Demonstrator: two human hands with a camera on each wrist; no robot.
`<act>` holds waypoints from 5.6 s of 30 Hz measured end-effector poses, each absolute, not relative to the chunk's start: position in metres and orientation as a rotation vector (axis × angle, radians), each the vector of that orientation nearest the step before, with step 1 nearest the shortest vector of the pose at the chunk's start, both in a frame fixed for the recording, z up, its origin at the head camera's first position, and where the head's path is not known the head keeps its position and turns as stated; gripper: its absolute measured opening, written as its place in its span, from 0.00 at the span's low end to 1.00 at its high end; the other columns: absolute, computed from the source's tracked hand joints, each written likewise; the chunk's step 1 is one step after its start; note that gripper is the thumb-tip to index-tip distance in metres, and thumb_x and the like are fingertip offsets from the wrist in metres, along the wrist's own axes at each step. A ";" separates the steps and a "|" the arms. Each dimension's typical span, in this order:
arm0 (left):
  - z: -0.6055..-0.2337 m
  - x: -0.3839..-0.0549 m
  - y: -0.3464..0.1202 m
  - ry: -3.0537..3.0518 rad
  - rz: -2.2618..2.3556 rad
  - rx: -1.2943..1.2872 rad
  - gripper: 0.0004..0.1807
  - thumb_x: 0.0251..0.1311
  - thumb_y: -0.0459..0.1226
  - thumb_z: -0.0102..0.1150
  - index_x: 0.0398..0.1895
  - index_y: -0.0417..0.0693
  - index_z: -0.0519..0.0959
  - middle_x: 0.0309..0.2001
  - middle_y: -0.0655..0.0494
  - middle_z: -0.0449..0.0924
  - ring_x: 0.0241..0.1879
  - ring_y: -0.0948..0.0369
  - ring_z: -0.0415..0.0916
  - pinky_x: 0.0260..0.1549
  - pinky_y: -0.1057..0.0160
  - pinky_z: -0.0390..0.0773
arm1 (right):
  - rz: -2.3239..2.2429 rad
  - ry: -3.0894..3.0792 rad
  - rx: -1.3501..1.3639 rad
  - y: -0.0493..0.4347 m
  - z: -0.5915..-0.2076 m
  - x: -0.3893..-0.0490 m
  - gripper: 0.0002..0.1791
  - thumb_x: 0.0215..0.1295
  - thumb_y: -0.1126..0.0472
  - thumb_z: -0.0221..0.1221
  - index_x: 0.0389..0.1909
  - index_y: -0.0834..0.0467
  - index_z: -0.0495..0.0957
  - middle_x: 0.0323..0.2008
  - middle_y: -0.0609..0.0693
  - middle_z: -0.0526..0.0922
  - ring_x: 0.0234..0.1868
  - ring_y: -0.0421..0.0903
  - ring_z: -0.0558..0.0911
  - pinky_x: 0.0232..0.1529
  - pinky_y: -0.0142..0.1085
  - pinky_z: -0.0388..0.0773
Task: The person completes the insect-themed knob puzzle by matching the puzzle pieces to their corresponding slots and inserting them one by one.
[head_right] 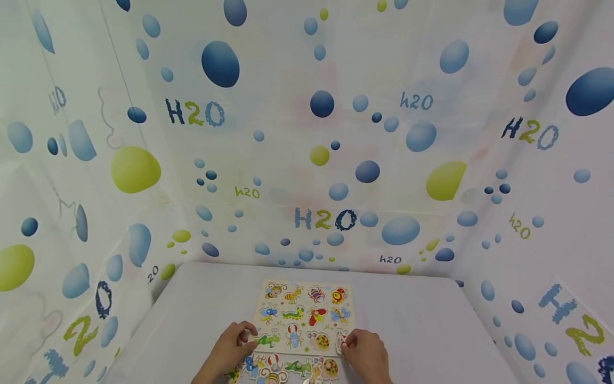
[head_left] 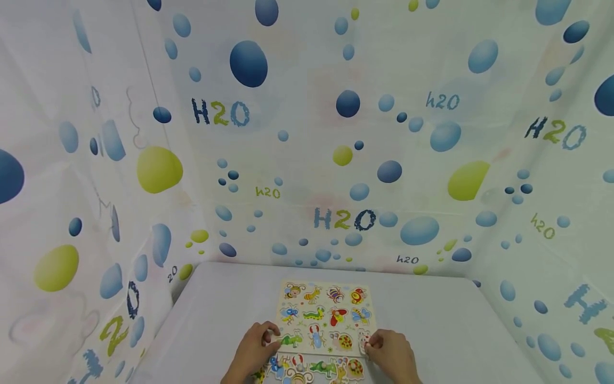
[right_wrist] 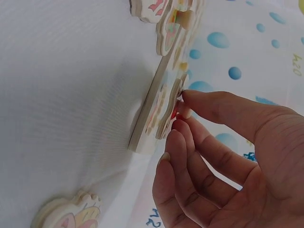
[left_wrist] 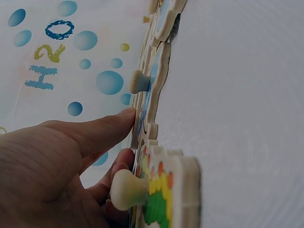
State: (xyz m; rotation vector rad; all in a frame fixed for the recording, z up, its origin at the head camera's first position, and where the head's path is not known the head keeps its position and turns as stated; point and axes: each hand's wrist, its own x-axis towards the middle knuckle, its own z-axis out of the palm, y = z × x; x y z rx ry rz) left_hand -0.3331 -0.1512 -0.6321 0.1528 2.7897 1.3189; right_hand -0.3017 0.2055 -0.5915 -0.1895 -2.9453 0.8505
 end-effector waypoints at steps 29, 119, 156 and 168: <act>-0.632 -0.332 -0.152 2.787 1.343 0.191 0.10 0.62 0.41 0.72 0.43 0.54 0.81 0.33 0.56 0.68 0.31 0.60 0.63 0.30 0.63 0.64 | 0.822 -2.899 -0.140 0.208 -0.594 -0.315 0.13 0.55 0.57 0.76 0.22 0.50 0.80 0.19 0.40 0.76 0.21 0.40 0.72 0.23 0.37 0.68; -0.636 -0.333 -0.153 2.792 1.342 0.200 0.10 0.63 0.42 0.73 0.43 0.56 0.81 0.33 0.57 0.67 0.31 0.61 0.63 0.31 0.63 0.64 | 0.815 -3.040 -0.128 0.208 -0.592 -0.323 0.10 0.56 0.55 0.76 0.31 0.52 0.84 0.24 0.42 0.78 0.26 0.42 0.73 0.27 0.38 0.69; -0.629 -0.329 -0.152 2.810 1.333 0.205 0.11 0.63 0.42 0.72 0.43 0.54 0.81 0.33 0.56 0.67 0.31 0.60 0.63 0.31 0.63 0.64 | 0.876 -3.153 -0.431 0.232 -0.595 -0.278 0.13 0.51 0.60 0.79 0.30 0.56 0.83 0.27 0.46 0.80 0.31 0.46 0.78 0.37 0.45 0.78; -0.633 -0.333 -0.152 2.831 1.305 0.210 0.10 0.63 0.41 0.72 0.43 0.55 0.81 0.33 0.58 0.67 0.31 0.61 0.63 0.31 0.63 0.64 | 0.927 -3.206 -0.517 0.238 -0.602 -0.271 0.10 0.57 0.61 0.75 0.34 0.57 0.83 0.29 0.48 0.80 0.32 0.46 0.79 0.38 0.45 0.79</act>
